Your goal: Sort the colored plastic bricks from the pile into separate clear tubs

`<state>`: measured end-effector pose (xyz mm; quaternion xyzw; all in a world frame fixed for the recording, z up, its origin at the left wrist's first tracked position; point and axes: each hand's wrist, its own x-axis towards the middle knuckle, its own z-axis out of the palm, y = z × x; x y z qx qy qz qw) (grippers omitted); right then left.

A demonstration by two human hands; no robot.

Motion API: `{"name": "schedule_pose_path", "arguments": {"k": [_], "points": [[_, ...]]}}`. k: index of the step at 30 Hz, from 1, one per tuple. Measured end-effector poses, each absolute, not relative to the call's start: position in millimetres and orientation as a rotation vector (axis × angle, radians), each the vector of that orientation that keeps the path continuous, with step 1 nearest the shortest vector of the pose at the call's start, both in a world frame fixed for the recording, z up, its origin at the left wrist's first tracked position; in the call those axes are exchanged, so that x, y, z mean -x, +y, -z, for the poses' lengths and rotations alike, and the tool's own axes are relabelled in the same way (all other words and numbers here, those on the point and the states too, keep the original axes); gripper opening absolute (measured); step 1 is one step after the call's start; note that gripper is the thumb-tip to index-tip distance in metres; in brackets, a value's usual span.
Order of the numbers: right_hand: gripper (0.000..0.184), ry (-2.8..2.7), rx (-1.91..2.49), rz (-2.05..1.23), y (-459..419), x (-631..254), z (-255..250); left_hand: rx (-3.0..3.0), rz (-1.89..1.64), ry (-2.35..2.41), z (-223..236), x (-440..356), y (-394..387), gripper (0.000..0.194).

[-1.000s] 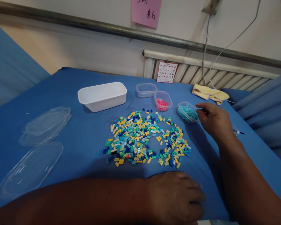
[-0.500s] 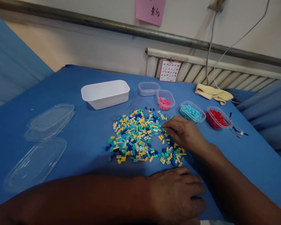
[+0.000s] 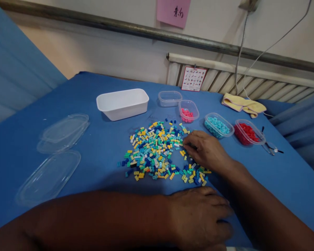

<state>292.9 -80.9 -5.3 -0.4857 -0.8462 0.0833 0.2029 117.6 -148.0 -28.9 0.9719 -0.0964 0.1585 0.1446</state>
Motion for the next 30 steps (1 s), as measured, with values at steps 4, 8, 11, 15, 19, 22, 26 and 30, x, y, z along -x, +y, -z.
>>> {"name": "schedule_pose_path", "arguments": {"k": [4, 8, 11, 15, 19, 22, 26, 30], "points": [[0.013, -2.357, 1.245, -0.255, -85, -281, 4, -2.808, -0.435, -0.282, 28, -118, -148, 0.043], [0.022, -2.442, 1.315, -0.252, -85, -272, 5, -2.802, -0.412, -0.277, 28, -119, -149, 0.040], [0.020, -2.496, 1.421, -0.223, -85, -269, 3, -2.791, -0.439, -0.268, 28, -119, -150, 0.036], [0.020, -2.530, 1.559, -0.176, -85, -262, 0, -2.760, -0.452, -0.236, 29, -120, -152, 0.031], [0.021, -2.522, 1.651, -0.053, -87, -251, 1, -2.765, -0.444, -0.247, 28, -120, -151, 0.034], [0.022, -2.530, 1.675, 0.026, -88, -247, 2, -2.773, -0.429, -0.268, 28, -120, -150, 0.035], [0.020, -2.563, 1.677, 0.063, -90, -249, 0, -2.771, -0.460, -0.245, 27, -119, -151, 0.032], [0.018, -2.630, 1.656, 0.048, -95, -252, -4, -2.778, -0.462, -0.251, 27, -119, -151, 0.034]]}}
